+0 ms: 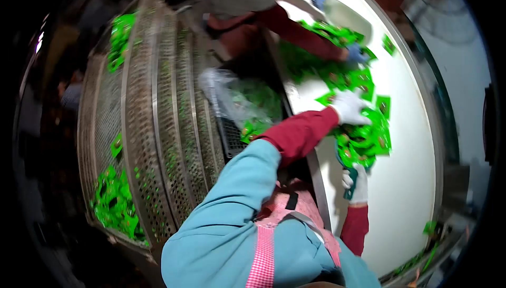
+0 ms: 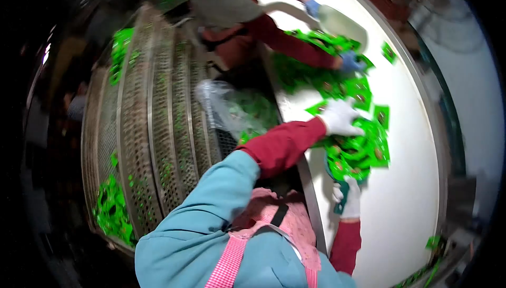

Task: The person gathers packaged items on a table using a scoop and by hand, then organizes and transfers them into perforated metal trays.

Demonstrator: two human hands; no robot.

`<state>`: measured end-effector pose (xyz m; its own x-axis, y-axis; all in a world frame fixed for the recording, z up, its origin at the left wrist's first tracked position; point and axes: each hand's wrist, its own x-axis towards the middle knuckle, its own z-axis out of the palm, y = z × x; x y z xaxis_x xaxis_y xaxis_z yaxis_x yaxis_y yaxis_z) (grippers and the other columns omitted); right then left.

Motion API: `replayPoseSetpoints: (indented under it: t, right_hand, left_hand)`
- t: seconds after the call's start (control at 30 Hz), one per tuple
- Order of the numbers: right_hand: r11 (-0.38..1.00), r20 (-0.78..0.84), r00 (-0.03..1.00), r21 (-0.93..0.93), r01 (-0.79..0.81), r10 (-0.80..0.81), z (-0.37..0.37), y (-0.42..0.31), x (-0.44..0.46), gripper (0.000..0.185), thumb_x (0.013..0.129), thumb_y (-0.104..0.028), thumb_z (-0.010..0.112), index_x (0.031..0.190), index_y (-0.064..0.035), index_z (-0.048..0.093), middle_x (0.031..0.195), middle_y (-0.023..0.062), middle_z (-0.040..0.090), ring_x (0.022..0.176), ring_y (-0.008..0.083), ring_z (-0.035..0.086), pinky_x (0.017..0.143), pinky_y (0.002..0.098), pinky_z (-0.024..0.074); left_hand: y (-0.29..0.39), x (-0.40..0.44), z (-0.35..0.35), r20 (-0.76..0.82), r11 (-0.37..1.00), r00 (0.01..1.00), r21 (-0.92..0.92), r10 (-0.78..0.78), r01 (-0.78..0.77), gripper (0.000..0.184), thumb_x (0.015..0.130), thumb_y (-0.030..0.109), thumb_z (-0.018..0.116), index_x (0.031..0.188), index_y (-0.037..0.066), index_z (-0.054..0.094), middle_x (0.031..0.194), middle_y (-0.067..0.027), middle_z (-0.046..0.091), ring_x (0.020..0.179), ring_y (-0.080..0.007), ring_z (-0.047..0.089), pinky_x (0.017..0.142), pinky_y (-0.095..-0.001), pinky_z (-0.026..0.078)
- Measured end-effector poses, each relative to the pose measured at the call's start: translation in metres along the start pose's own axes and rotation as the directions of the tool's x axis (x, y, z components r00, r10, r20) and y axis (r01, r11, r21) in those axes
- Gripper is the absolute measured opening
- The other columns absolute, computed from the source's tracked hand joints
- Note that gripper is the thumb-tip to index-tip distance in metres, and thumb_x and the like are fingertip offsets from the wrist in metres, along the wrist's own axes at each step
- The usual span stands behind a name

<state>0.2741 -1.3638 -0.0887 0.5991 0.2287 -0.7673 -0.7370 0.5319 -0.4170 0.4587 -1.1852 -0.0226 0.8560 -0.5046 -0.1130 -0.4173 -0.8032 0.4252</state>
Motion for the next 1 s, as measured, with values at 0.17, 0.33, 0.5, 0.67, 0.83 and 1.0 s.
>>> replayPoseSetpoints:
  t: [0.17,0.33,0.5,0.67,0.83,1.0]
  right_hand:
    - [0.998,0.224,0.973,0.049,0.043,-0.053,0.030,-0.015,-0.015,0.034,0.092,-0.038,0.055,0.090,-0.0048,0.051,0.067,-0.0002,0.049,0.039,0.0069,0.035,0.034,0.0220,0.0292]
    - [0.942,0.338,0.906,-0.123,0.311,-0.255,0.126,-0.023,-0.076,0.028,0.095,-0.035,0.049,0.095,-0.0063,0.050,0.068,0.0015,0.050,0.037,0.0046,0.034,0.031,0.0200,0.0280]
    - [0.934,0.588,0.798,-0.196,0.298,-0.131,0.234,-0.014,-0.095,0.027,0.097,-0.033,0.046,0.093,-0.0069,0.049,0.073,0.0037,0.052,0.039,0.0038,0.036,0.033,0.0177,0.0272]
    - [0.880,0.702,0.693,-0.422,0.219,0.164,0.364,0.031,-0.121,0.031,0.097,-0.036,0.046,0.086,-0.0071,0.050,0.062,-0.0017,0.046,0.036,0.0028,0.029,0.032,0.0167,0.0251]
    - [0.602,0.624,0.336,-0.778,0.180,0.706,0.487,0.098,-0.134,0.039,0.095,-0.039,0.043,0.077,-0.0050,0.052,0.053,-0.0019,0.045,0.038,0.0084,0.036,0.037,0.0214,0.0290]
    - [0.360,0.526,0.336,-0.819,0.446,0.781,0.590,0.224,-0.152,0.030,0.090,-0.027,0.044,0.079,0.0000,0.052,0.051,0.0049,0.051,0.038,0.0168,0.047,0.040,0.0291,0.0410]
  left_hand:
    - [0.004,-0.012,-0.055,-0.187,0.996,0.982,0.090,0.037,-0.020,0.067,0.066,0.072,0.060,0.103,0.017,0.072,0.112,-0.0199,0.054,0.094,-0.0361,0.060,0.072,-0.0478,0.048]
    - [0.016,-0.084,-0.163,-0.261,0.977,0.963,0.173,-0.073,0.121,0.068,0.067,0.071,0.060,0.106,0.018,0.071,0.113,-0.0189,0.053,0.096,-0.0350,0.060,0.073,-0.0457,0.049]
    - [-0.035,-0.195,-0.256,-0.498,0.923,0.835,0.158,-0.233,0.351,0.065,0.069,0.070,0.058,0.105,0.018,0.072,0.117,-0.0228,0.053,0.100,-0.0370,0.061,0.080,-0.0461,0.050]
    - [-0.076,-0.352,-0.324,-0.676,0.754,0.607,0.117,-0.416,0.647,0.071,0.071,0.074,0.054,0.119,0.023,0.066,0.129,-0.0259,0.047,0.116,-0.0394,0.053,0.097,-0.0457,0.045]
    - [-0.098,-0.530,-0.342,-0.749,0.564,0.259,-0.180,-0.609,0.806,0.073,0.075,0.071,0.056,0.125,0.017,0.062,0.139,-0.0290,0.037,0.121,-0.0404,0.050,0.102,-0.0447,0.041]
    - [-0.156,-0.703,-0.299,-0.774,0.459,-0.047,-0.421,-0.632,0.782,0.077,0.078,0.065,0.061,0.130,0.009,0.056,0.140,-0.0300,0.034,0.133,-0.0419,0.032,0.111,-0.0437,0.029]
